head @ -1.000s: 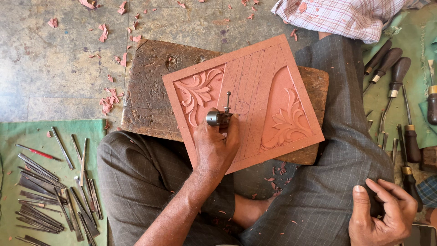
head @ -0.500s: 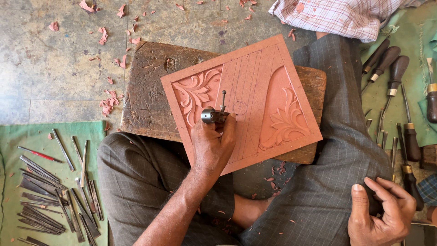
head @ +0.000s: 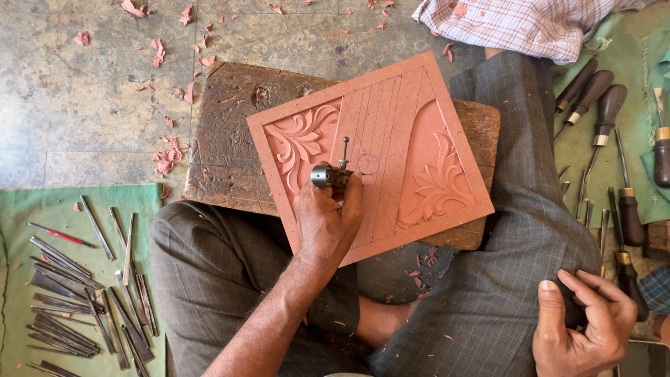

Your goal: The person carves a wooden plaque. They use a divider to mark measurements, a pencil to draw lines, and various chisels to remove wood and create decorative floral patterns.

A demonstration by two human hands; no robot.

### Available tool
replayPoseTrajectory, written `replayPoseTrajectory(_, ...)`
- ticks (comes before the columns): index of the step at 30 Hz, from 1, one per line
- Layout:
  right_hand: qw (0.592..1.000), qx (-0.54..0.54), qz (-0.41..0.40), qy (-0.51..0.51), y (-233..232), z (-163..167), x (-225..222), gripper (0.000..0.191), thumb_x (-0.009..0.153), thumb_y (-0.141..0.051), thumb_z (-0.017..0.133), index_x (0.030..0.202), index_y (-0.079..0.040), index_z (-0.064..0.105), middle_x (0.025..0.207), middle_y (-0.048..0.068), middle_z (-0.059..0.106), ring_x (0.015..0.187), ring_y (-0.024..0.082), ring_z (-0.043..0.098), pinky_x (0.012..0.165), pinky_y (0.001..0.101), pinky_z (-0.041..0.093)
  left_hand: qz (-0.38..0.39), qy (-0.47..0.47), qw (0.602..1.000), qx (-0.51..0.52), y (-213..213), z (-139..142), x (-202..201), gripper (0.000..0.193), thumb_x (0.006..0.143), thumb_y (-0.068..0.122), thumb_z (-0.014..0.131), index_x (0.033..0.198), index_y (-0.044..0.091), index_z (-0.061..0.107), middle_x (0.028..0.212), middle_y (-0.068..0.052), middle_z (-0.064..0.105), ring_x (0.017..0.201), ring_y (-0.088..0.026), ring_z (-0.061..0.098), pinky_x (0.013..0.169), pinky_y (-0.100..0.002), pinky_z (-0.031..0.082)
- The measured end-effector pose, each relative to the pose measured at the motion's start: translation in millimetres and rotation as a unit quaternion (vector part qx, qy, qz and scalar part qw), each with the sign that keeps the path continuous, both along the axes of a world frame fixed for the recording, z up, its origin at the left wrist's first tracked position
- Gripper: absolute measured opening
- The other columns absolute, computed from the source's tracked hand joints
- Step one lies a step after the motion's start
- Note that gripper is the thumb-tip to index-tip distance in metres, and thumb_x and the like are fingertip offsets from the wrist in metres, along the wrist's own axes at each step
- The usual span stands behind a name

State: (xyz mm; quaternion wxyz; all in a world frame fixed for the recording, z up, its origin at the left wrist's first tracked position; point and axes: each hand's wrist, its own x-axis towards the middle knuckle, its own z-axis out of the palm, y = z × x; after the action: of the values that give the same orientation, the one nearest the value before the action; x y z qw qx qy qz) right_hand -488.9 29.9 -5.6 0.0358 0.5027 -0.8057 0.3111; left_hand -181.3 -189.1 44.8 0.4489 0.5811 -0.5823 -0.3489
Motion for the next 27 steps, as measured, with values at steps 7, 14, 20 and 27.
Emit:
replayPoseTrajectory(7, 0.999, -0.033, 0.027, 0.005, -2, 6, 6, 0.018, 0.107, -0.011, 0.084, 0.122, -0.004, 0.076, 0.122, 0.009, 0.058, 0.09, 0.01, 0.055, 0.081, 0.0221, 0.048, -0.061, -0.075, 0.992, -0.085, -8, -19, 7, 0.013, 0.094, 0.008, 0.072, 0.091, -0.002, 0.064, 0.078, -0.012, 0.073, 0.067, -0.02, 0.075, 0.058, -0.033, 0.061)
replayPoseTrajectory(14, 0.997, -0.057, 0.047, -0.007, -3, 7, 7, 0.017, 0.106, -0.008, 0.084, 0.12, -0.005, 0.074, 0.123, 0.006, 0.058, 0.097, 0.012, 0.055, 0.084, 0.0215, 0.047, -0.244, -0.149, 0.958, -0.01, -44, -2, 28, 0.009, 0.089, 0.007, 0.074, 0.094, 0.002, 0.068, 0.08, -0.014, 0.073, 0.066, -0.027, 0.074, 0.062, -0.041, 0.059)
replayPoseTrajectory(20, 0.997, -0.057, 0.034, -0.026, -4, 8, 8, 0.019, 0.103, -0.007, 0.084, 0.121, -0.006, 0.076, 0.123, 0.007, 0.058, 0.092, 0.012, 0.053, 0.082, 0.0226, 0.046, -0.366, -0.21, 0.907, -0.01, -80, 11, 22, 0.017, 0.084, 0.013, 0.08, 0.088, 0.001, 0.069, 0.082, -0.016, 0.073, 0.076, -0.031, 0.074, 0.069, -0.043, 0.058)
replayPoseTrajectory(27, 0.998, -0.03, 0.048, 0.024, -19, 28, 21, 0.018, 0.104, -0.007, 0.082, 0.12, -0.003, 0.075, 0.122, 0.01, 0.059, 0.098, 0.016, 0.055, 0.085, 0.0251, 0.048, -0.409, -0.221, 0.885, 0.001, -88, 13, 20, 0.017, 0.083, 0.011, 0.079, 0.088, 0.001, 0.068, 0.081, -0.015, 0.072, 0.079, -0.03, 0.074, 0.067, -0.043, 0.058)
